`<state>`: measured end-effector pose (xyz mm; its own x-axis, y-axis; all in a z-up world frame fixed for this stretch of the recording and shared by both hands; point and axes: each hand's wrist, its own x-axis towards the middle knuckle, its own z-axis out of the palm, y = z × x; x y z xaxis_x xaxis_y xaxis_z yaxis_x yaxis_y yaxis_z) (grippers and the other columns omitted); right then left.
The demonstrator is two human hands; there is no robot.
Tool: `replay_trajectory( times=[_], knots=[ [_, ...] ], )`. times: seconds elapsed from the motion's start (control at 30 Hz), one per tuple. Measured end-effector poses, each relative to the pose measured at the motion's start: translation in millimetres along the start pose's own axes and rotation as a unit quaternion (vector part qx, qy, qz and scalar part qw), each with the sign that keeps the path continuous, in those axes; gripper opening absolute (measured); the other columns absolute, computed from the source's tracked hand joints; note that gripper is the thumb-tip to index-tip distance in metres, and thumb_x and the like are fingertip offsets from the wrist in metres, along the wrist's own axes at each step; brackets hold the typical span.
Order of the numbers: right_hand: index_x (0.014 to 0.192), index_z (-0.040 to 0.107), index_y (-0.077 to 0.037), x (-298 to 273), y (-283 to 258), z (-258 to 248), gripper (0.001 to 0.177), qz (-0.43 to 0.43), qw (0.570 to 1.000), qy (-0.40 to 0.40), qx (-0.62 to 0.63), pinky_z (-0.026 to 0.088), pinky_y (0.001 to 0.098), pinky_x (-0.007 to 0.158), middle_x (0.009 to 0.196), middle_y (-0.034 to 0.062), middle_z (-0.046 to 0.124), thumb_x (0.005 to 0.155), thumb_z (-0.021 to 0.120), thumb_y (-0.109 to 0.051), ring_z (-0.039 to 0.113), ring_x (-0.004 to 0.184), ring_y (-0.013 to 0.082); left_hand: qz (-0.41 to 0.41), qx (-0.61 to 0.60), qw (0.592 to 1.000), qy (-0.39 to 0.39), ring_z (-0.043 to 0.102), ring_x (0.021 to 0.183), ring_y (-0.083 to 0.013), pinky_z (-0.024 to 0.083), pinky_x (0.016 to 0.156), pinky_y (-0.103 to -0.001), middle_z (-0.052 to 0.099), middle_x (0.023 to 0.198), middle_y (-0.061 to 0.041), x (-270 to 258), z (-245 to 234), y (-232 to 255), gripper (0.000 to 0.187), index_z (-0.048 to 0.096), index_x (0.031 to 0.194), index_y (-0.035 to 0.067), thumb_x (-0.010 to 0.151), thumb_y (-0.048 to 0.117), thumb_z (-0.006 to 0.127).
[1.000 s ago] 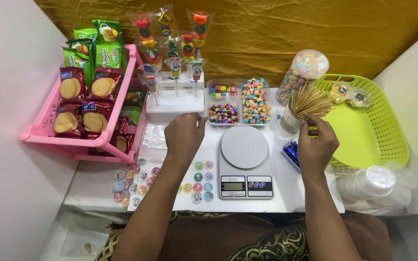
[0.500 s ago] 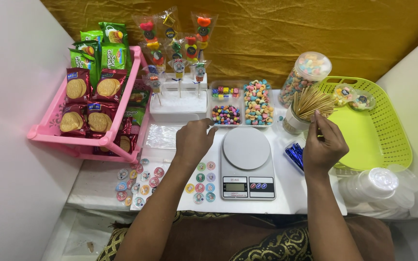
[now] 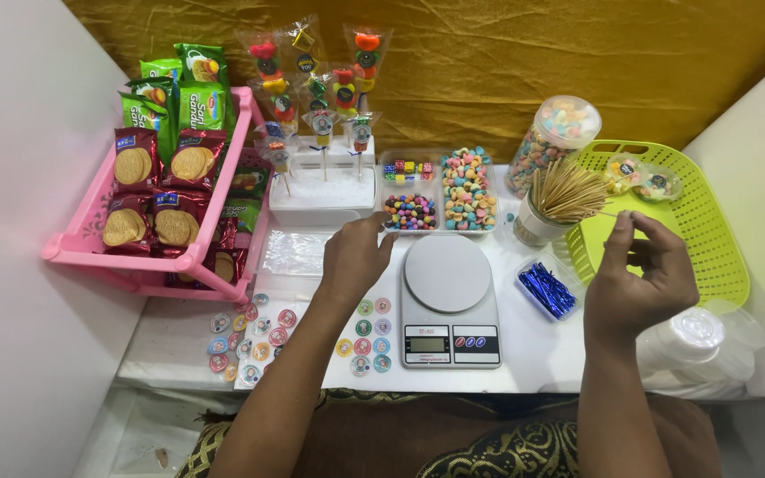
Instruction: Assembling candy skewers by threading individual candies onto a wooden stick and weighing them.
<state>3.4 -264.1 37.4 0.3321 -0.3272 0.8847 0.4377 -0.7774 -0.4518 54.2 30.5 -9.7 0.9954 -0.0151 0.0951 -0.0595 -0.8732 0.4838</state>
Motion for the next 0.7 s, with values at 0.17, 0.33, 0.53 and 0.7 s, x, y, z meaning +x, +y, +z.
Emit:
replay_trajectory(
  times=[0.17, 0.33, 0.53, 0.7],
  knots=[
    [0.109, 0.061, 0.006, 2, -29, -7, 0.009, 0.126, 0.985, 0.011, 0.12, 0.048, 0.0298, 0.06, 0.096, 0.0188, 0.064, 0.112, 0.069, 0.002, 0.059, 0.072, 0.0222, 0.01, -0.042, 0.999, 0.006, 0.068, 0.1, -0.0391, 0.054, 0.075, -0.054, 0.074, 0.111, -0.014, 14, 3, -2, 0.036, 0.067, 0.128, 0.011, 0.093, 0.02, 0.062],
    [0.111, 0.057, 0.006, -8, -48, 4, 0.006, 0.217, 0.945, -0.078, 0.233, 0.052, 0.0263, 0.054, 0.101, 0.0229, 0.071, 0.109, 0.061, 0.001, 0.064, 0.064, 0.0202, 0.029, -0.078, 0.996, 0.035, 0.065, 0.099, -0.0377, 0.053, 0.076, -0.05, 0.067, 0.111, -0.016, 57, 24, -17, 0.026, 0.071, 0.117, 0.007, 0.094, 0.011, 0.062],
    [0.118, 0.06, 0.009, -16, -51, 14, 0.019, 0.217, 0.925, -0.172, 0.26, 0.057, 0.0276, 0.06, 0.113, 0.0266, 0.071, 0.102, 0.063, 0.0, 0.071, 0.081, 0.0235, 0.109, 0.009, 0.991, 0.073, 0.074, 0.091, -0.0386, 0.063, 0.073, -0.045, 0.071, 0.097, -0.019, 106, 45, -14, 0.023, 0.074, 0.108, 0.003, 0.087, -0.002, 0.068],
    [0.116, 0.064, 0.007, -19, -49, 19, 0.018, 0.247, 0.911, -0.206, 0.258, 0.057, 0.0258, 0.059, 0.111, 0.0233, 0.073, 0.1, 0.065, 0.0, 0.072, 0.076, 0.021, 0.112, 0.135, 0.983, 0.062, 0.076, 0.074, -0.0356, 0.062, 0.063, -0.048, 0.072, 0.075, -0.014, 145, 70, -18, 0.018, 0.078, 0.084, 0.005, 0.081, -0.007, 0.065]
  ],
)
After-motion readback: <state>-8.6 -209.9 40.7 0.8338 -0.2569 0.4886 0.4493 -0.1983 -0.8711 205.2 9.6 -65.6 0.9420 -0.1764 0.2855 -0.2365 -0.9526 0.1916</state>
